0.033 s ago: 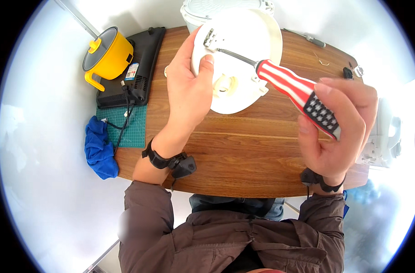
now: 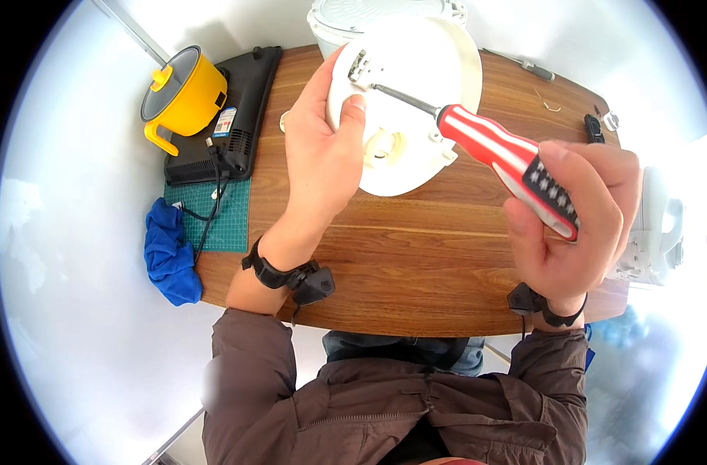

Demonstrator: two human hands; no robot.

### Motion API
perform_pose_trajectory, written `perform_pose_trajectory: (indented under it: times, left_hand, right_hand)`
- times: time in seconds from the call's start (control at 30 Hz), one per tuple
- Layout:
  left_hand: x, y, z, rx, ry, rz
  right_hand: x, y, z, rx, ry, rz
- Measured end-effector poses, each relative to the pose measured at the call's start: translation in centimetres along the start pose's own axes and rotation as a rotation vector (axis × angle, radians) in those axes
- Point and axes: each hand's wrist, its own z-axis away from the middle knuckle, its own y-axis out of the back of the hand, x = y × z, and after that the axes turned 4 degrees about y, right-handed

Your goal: The person assembles a white plastic lid onto a rice cooker base. They align the lid, press it into place, then use a screwdriver to tighten screws on the underside of the lid. The person rotates the lid and cooker to access different screw locations.

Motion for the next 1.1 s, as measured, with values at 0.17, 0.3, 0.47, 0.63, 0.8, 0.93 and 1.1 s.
perform_pose_trajectory:
  times: [0.17,0.3,0.47,0.63,0.8,0.93,1.1]
  left_hand:
    - [-0.1,-0.2,-0.1,0.03,0.022,0.019]
    - [1.0,0.4,0.0,0.078,0.018,-0.072]
    - [1.6,1.1,0.4,0.056,-0.158,-0.251]
    - [3.2,2.1,0.5,0.068,-0.292,-0.367]
    - [3.9,2.9,0.3,0.071,-0.341,-0.471]
    - [5.3,3.0,0.9,0.06,-0.317,-0.499]
    - [6.7,3.4,1.3,0.046,-0.42,-0.581]
  right_hand:
    - [0.8,-1.0,-0.4,0.031,-0.167,-0.042]
    - [0.1,-0.5,-0.3,-0.115,-0.358,-0.066]
    - [0.9,0.3,-0.6,-0.066,-0.184,-0.072]
    - [0.2,-0.3,-0.6,0.02,-0.058,-0.047]
    - [-1.5,-1.4,-0.6,0.083,-0.665,-0.574]
    - [-0.7,-1.1,-0.9,0.095,-0.571,-0.658]
    - [0.0,-1.1,-0.7,0.057,0.045,-0.022]
